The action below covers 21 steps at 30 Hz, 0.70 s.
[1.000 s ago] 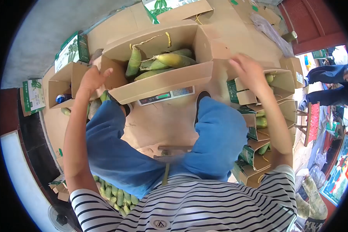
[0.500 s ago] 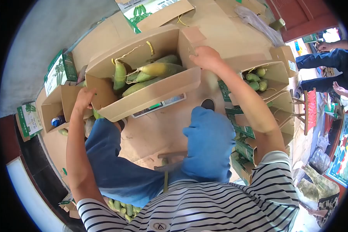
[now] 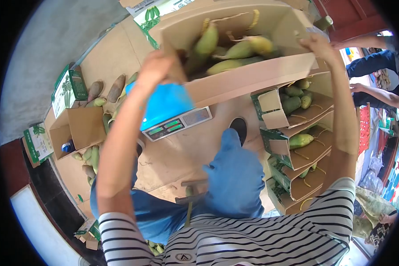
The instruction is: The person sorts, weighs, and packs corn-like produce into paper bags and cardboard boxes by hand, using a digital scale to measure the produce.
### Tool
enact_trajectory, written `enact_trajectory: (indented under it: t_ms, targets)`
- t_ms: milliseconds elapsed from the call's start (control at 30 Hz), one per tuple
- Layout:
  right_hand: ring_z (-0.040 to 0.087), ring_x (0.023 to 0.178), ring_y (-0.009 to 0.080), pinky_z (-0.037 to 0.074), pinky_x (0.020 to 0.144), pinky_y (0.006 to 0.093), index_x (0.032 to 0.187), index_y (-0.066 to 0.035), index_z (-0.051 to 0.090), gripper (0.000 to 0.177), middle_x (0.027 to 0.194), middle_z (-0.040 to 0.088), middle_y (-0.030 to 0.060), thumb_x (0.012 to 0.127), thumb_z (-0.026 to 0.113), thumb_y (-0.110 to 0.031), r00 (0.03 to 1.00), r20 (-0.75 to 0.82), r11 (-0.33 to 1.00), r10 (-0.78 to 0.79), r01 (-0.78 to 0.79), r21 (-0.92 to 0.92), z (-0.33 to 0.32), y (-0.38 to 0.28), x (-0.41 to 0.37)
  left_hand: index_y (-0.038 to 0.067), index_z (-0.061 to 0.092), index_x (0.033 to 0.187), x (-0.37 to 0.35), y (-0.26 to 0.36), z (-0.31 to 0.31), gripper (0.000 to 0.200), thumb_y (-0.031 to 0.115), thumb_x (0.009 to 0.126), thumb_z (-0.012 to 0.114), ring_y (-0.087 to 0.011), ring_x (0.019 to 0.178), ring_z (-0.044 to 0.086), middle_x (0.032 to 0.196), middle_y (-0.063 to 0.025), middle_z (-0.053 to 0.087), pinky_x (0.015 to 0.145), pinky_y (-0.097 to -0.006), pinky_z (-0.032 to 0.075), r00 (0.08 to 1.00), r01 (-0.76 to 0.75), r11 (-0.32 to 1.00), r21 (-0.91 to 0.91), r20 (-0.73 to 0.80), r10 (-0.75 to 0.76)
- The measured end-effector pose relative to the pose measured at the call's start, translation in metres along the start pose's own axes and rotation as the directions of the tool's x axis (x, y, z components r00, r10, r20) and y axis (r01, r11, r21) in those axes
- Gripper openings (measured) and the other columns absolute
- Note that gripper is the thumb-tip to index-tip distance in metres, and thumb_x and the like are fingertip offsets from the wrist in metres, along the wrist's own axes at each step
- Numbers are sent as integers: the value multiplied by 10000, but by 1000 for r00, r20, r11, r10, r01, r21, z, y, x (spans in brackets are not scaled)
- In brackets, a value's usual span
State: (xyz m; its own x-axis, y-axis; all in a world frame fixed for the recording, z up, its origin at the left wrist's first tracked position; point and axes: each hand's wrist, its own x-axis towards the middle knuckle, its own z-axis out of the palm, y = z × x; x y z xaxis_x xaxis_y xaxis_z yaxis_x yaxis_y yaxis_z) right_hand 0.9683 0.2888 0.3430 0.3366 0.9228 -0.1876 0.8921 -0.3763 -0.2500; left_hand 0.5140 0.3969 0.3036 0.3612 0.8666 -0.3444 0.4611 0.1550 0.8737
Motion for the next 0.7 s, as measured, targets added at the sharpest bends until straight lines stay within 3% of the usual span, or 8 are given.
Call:
enact_trajectory:
  t_ms: [67, 100, 167, 200, 267, 333, 467, 700]
  targets:
    - [587, 677, 290, 452, 683, 397, 850, 10, 633, 370, 721, 619, 164, 812, 601, -356, 995, -101, 999, 26, -24, 23, -7, 63, 16, 5, 565, 911, 19, 8, 54, 246, 234, 822, 557, -165, 559, 581, 646, -48, 552, 449, -321, 452, 996, -62, 995, -72, 54, 66]
    - [610, 724, 282, 458, 696, 391, 895, 7, 633, 362, 775, 638, 172, 826, 595, -347, 991, -118, 995, 66, -75, -66, -14, 77, 16, -10, 558, 894, 50, -20, 89, 241, 221, 825, 544, -197, 557, 600, 643, -64, 557, 459, -328, 478, 965, -263, 962, 72, 28, 262]
    - [628, 801, 303, 463, 726, 399, 951, -1, 633, 360, 848, 653, 196, 844, 576, -339, 978, -167, 968, 127, -159, -192, -18, 106, 17, -31, 542, 892, 73, -29, 144, 237, 197, 836, 509, -246, 571, 627, 655, -100, 572, 479, -340, 515, 966, -258, 939, 227, 42, 255]
    - [623, 830, 332, 463, 743, 413, 960, -4, 633, 362, 867, 650, 210, 848, 564, -341, 969, -197, 955, 149, -193, -226, -11, 127, 19, -37, 533, 908, 70, -14, 167, 236, 185, 843, 486, -265, 586, 635, 670, -119, 581, 489, -344, 526, 997, -61, 968, 242, 52, 50]
    - [612, 873, 372, 462, 771, 436, 974, -11, 635, 364, 897, 643, 228, 853, 546, -342, 956, -269, 929, 112, -197, -312, 20, 184, 25, -23, 520, 915, 79, -34, 208, 227, 189, 864, 455, -265, 594, 643, 720, -150, 590, 494, -362, 524, 974, 70, 996, 62, 211, -82]
    - [600, 900, 396, 457, 791, 454, 980, -16, 637, 362, 920, 638, 235, 856, 533, -340, 936, -351, 894, -12, -147, -423, 72, 242, 31, -11, 511, 915, 57, -37, 218, 234, 212, 891, 442, -234, 594, 641, 729, -144, 591, 511, -367, 514, 894, 53, 999, 8, 446, -51]
    - [607, 881, 368, 469, 801, 443, 868, -42, 661, 265, 869, 642, 199, 838, 545, -278, 906, -299, 925, 301, -354, -140, 124, 138, 16, 6, 492, 923, -11, -5, 152, 259, 258, 925, 431, -216, 695, 591, 730, -110, 570, 612, -346, 456, 760, -292, 944, 156, 636, 131]
    - [584, 928, 334, 462, 825, 403, 903, -40, 646, 183, 999, 626, 150, 862, 527, -173, 829, -491, 946, -269, 324, 30, 122, -44, -4, 14, 481, 1009, -176, 31, -29, 237, 226, 905, 495, -391, 808, 564, 835, -194, 544, 684, -467, 448, 746, -488, 769, 414, 656, 120]
